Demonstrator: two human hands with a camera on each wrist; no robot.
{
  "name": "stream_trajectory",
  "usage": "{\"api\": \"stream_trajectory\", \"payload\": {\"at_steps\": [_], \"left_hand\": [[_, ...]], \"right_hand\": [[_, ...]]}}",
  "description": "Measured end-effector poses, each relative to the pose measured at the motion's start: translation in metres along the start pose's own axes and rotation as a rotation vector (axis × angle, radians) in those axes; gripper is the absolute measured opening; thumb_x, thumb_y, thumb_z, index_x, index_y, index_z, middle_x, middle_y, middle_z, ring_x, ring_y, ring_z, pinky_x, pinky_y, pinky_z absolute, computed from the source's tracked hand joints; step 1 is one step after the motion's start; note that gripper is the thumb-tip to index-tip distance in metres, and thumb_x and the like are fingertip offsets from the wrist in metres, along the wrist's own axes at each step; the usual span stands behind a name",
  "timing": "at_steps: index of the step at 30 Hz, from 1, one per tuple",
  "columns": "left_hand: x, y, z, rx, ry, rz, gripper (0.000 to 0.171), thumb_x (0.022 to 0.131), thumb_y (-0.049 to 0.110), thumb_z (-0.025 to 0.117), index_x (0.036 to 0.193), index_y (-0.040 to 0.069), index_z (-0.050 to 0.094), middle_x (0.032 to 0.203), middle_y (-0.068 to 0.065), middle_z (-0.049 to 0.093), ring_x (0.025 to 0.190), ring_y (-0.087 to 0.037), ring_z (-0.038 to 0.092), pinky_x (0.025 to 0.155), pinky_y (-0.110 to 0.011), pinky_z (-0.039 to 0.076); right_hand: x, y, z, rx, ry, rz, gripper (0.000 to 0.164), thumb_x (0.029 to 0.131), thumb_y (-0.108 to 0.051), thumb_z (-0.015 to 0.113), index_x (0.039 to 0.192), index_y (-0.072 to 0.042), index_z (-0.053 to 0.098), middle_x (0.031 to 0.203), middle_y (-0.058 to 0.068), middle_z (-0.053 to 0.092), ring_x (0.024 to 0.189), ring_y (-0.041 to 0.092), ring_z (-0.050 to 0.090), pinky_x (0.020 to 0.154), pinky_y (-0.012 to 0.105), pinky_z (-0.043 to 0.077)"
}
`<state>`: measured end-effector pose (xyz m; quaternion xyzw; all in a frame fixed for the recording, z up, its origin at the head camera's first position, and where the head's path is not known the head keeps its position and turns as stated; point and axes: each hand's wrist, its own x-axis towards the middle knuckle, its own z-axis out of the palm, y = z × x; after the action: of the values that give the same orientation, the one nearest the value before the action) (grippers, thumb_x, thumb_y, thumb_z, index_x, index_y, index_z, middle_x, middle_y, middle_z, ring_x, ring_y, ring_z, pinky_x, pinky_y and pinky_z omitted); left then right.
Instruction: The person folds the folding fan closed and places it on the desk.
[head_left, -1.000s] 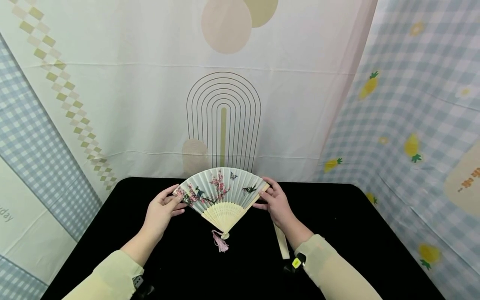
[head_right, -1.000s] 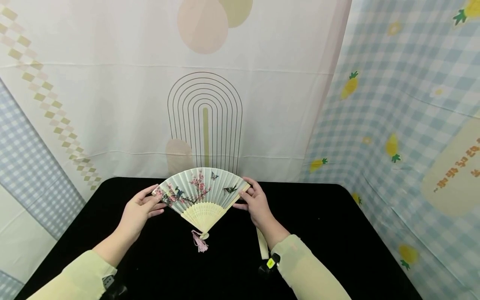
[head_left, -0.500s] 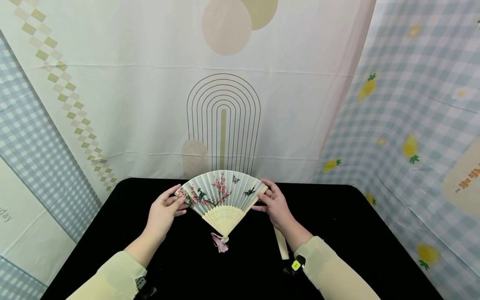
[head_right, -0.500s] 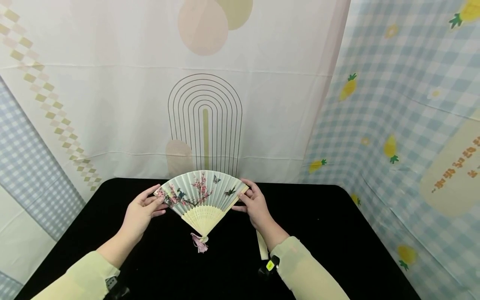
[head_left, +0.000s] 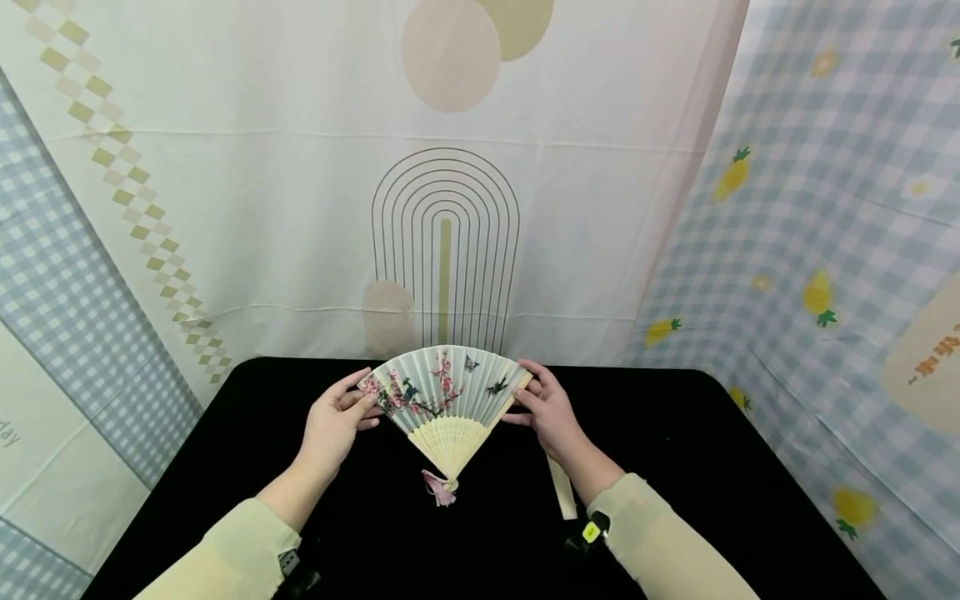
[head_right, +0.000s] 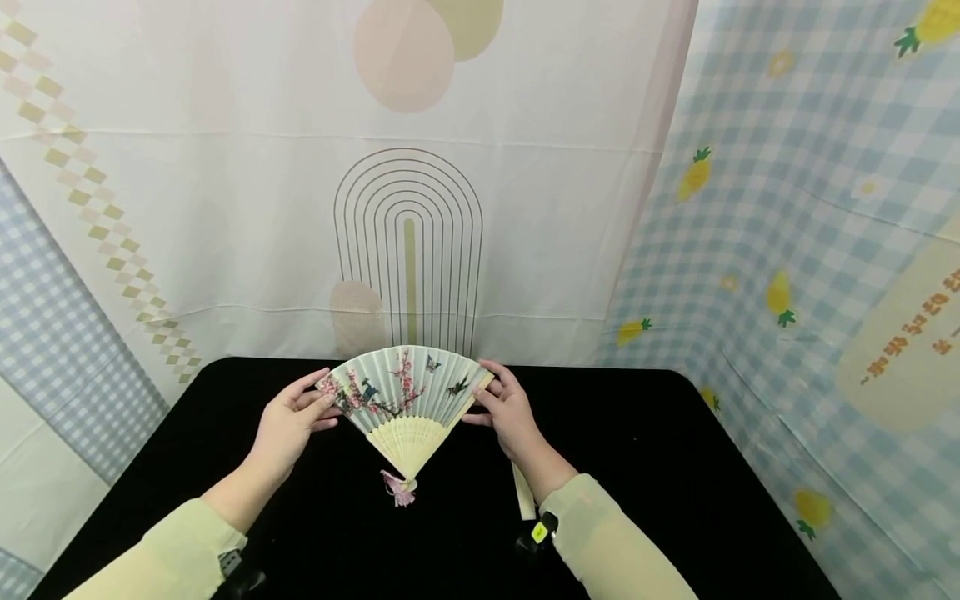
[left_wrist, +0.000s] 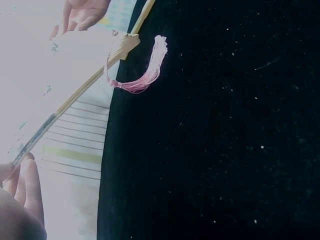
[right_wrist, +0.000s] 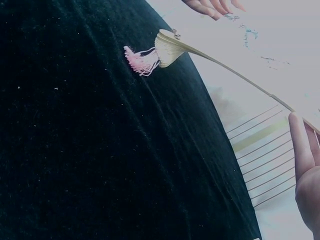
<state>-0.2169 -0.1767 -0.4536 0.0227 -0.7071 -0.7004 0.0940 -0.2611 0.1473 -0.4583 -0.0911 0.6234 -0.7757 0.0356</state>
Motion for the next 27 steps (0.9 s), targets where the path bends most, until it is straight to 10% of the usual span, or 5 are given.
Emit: {"api": "stream_trajectory", "payload": {"at_steps": [27], "left_hand": [[-0.002,0.010,0.016,0.026,0.017,0.054,0.043,0.096,0.001,0.064,0.137,0.013,0.059,0.089,-0.012,0.066,0.074,-0.014,0.070,0.071,-0.031,0.061]], "right_hand": [[-0.005,-0.002,0.012,-0.033,0.101,0.012,0.059,0.095,0.006,0.059,0.148,-0.009,0.037,0.120,0.022,0.062,0.090,0.020,0.069,0.062,0.032,0.061]]}}
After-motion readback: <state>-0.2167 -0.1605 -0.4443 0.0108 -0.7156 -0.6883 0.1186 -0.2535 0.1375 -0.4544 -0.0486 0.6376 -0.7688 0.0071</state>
